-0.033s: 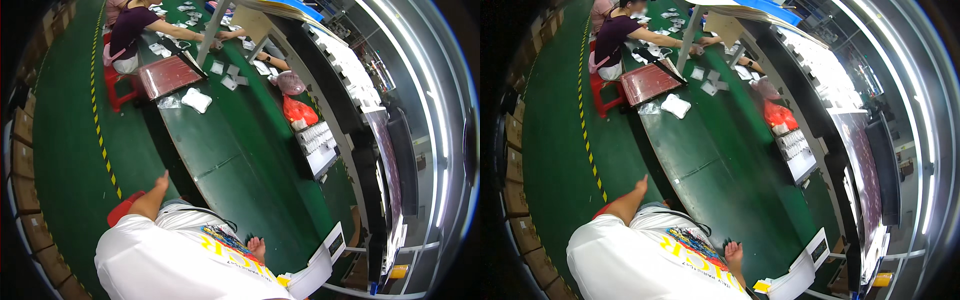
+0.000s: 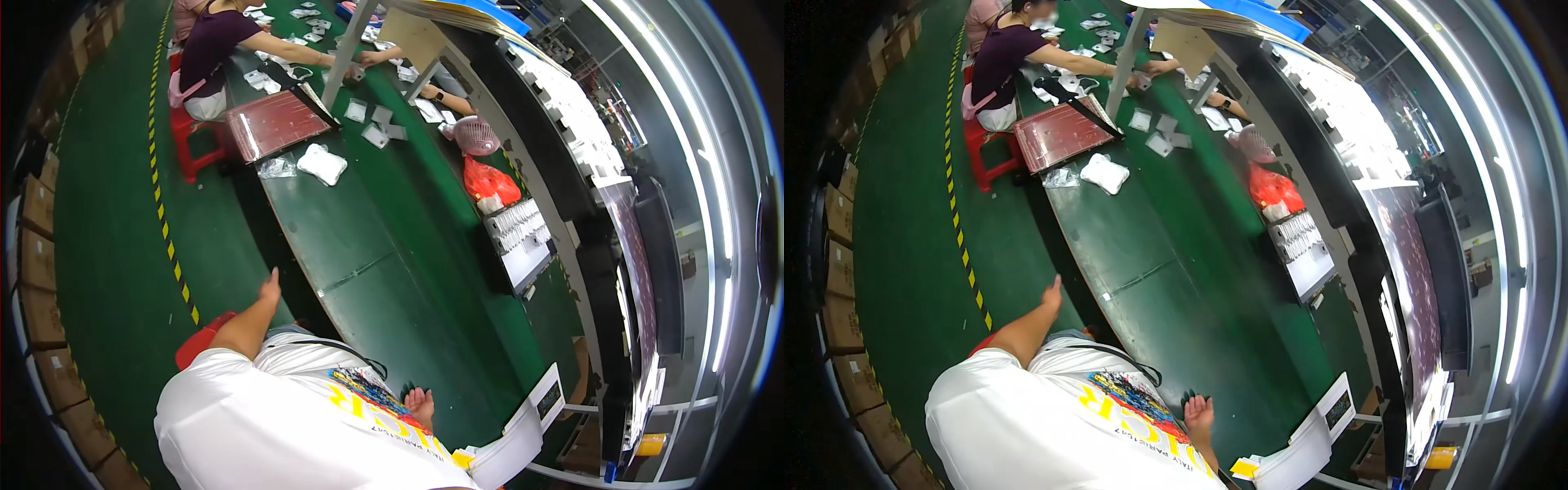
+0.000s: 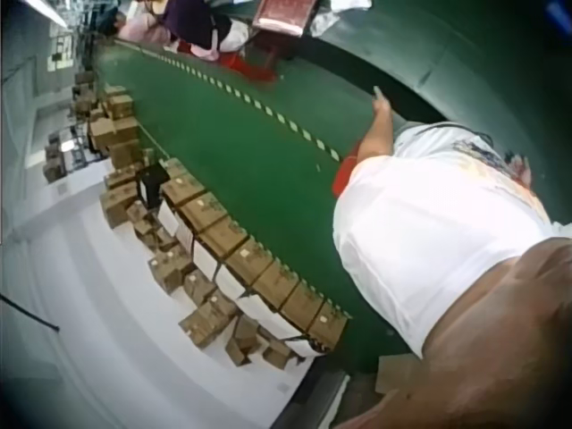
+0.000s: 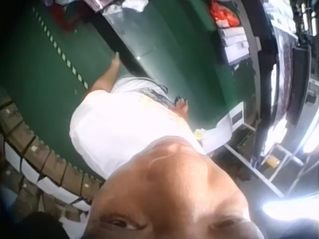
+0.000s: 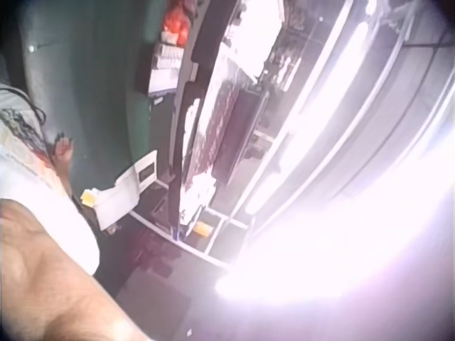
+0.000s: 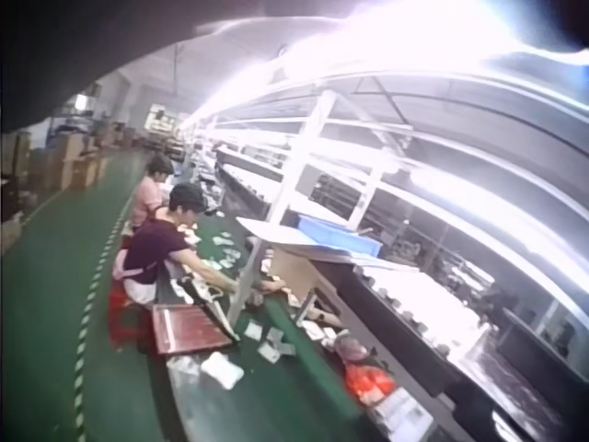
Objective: The person gathers plastic-wrapped packets from a conveyor belt, stacks them by hand, handles packaging inserts, and places the packets into a cardboard box.
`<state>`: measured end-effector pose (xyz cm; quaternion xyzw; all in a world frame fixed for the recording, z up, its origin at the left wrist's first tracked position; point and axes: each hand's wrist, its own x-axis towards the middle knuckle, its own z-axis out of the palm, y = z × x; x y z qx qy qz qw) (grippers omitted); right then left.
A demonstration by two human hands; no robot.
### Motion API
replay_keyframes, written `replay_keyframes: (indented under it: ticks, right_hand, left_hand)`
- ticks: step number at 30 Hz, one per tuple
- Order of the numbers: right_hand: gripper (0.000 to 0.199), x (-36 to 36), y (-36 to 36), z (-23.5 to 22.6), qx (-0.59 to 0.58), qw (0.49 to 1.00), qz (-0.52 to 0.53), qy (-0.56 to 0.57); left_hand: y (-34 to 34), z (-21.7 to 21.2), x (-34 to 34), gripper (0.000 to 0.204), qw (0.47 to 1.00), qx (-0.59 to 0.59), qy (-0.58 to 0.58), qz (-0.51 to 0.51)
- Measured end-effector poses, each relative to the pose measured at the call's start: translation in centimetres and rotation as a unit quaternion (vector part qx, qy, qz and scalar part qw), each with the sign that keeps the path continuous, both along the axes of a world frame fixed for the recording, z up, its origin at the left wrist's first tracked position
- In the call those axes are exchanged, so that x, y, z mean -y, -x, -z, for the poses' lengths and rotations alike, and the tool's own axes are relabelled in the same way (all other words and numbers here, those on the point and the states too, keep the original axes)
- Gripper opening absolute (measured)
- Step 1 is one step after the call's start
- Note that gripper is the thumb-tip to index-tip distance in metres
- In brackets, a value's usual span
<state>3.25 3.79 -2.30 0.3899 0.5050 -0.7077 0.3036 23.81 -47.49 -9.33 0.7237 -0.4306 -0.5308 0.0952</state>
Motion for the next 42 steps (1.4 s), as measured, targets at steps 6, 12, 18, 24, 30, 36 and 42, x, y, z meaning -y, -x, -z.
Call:
replay_keyframes:
  ticks: [6,12,18,24,30,36,42]
  right_hand:
    - [0.042,0.5,0.7,0.6,-0.017,0.999,-0.037,-0.005]
    - [0.045,0.7,0.1,0.9,-0.018,0.999,-0.04,-0.021]
    - [0.041,1.0,0.0,0.9,-0.009,0.998,-0.029,-0.056]
    - [0.041,0.1,0.8,1.1,0.028,0.998,-0.051,-0.002]
    - [0.041,-0.6,1.2,1.8,-0.059,0.983,-0.136,0.111]
    - [0.039,-4.2,2.6,6.7,0.033,0.897,-0.163,0.409]
    - [0.047,-5.2,3.3,7.2,0.031,0.959,-0.168,0.226]
  left_hand:
    - [11.4,-6.1,2.5,0.081,0.992,0.054,0.101,-0.05]
    - [10.4,-5.7,1.2,0.079,0.966,0.095,0.238,-0.016]
    - [10.5,-6.7,1.1,0.072,0.957,0.129,0.259,-0.015]
    - [10.8,-6.6,1.0,0.072,0.962,0.129,0.239,-0.008]
    - [10.4,-6.6,0.9,0.072,0.964,0.114,0.24,-0.024]
    - [10.9,-7.4,1.0,0.072,0.969,0.09,0.23,-0.012]
    - [10.6,-6.5,1.0,0.072,0.966,0.105,0.238,-0.017]
